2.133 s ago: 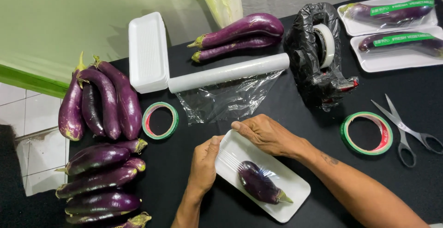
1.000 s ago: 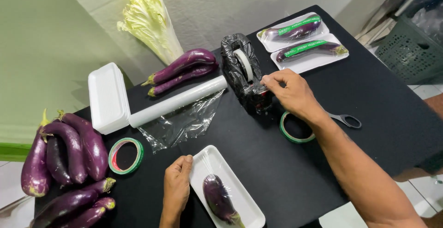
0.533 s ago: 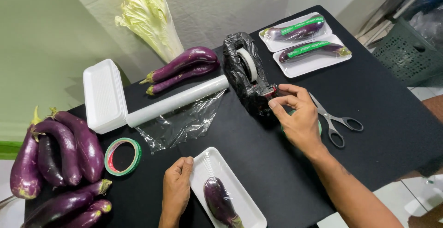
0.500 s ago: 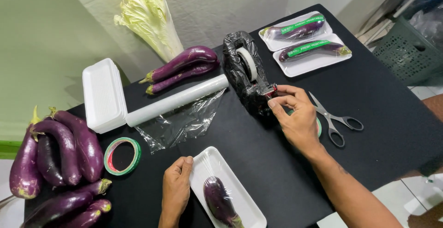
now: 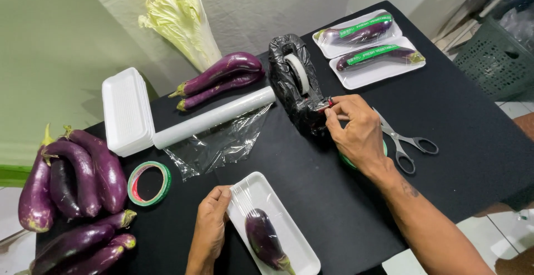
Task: The person places an eggplant onto a foam tray, wraps the tray and vegetable in clear plastic film, and then secures a green decorative label over the film using scissors and tape.
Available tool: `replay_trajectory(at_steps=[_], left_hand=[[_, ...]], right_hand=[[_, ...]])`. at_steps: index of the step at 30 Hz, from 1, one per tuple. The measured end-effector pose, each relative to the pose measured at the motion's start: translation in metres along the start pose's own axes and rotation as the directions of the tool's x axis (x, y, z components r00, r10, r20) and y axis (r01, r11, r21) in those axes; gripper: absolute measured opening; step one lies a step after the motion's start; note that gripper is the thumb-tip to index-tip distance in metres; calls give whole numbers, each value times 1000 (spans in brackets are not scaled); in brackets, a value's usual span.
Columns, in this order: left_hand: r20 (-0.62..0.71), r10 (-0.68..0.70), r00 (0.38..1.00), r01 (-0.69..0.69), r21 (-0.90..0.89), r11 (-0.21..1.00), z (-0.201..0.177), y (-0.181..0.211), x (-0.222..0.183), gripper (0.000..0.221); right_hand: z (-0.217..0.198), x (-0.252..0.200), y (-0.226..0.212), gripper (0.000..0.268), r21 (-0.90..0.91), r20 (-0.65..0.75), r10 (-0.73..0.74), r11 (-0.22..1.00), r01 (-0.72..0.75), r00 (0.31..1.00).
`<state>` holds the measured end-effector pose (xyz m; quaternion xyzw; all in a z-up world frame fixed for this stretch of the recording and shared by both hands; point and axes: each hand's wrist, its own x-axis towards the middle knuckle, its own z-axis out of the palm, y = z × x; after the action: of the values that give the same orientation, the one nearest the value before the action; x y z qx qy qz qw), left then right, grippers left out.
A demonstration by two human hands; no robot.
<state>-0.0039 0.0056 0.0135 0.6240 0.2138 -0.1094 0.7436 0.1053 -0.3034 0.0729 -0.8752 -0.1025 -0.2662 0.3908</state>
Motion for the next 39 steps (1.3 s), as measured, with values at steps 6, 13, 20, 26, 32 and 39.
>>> replay_trajectory(at_steps=[6, 13, 20, 26, 32, 39], left_hand=[[1, 64, 998, -64, 26, 998, 1, -11, 3, 27], [-8, 85, 996, -85, 39, 996, 3, -10, 0, 27], [-20, 89, 996, -88, 59, 994, 4, -12, 1, 26], [-36, 85, 996, -81, 113, 990, 7, -6, -2, 27], [-37, 62, 997, -57, 141, 988, 7, -4, -2, 27], [-38, 75, 996, -70, 119, 990, 9, -5, -4, 26]], right_hand=[[3, -1, 8, 14, -38, -9, -68, 997, 68, 998], [2, -1, 11, 14, -4, 40, 8, 1000, -7, 999], [22, -13, 26, 19, 308, 147, 528, 779, -547, 836], [40, -16, 24, 19, 382, 124, 614, 696, -608, 780], [46, -13, 15, 22, 295, 125, 642, 704, -646, 756], [46, -23, 2, 22, 283, -24, 417, 874, -394, 909]])
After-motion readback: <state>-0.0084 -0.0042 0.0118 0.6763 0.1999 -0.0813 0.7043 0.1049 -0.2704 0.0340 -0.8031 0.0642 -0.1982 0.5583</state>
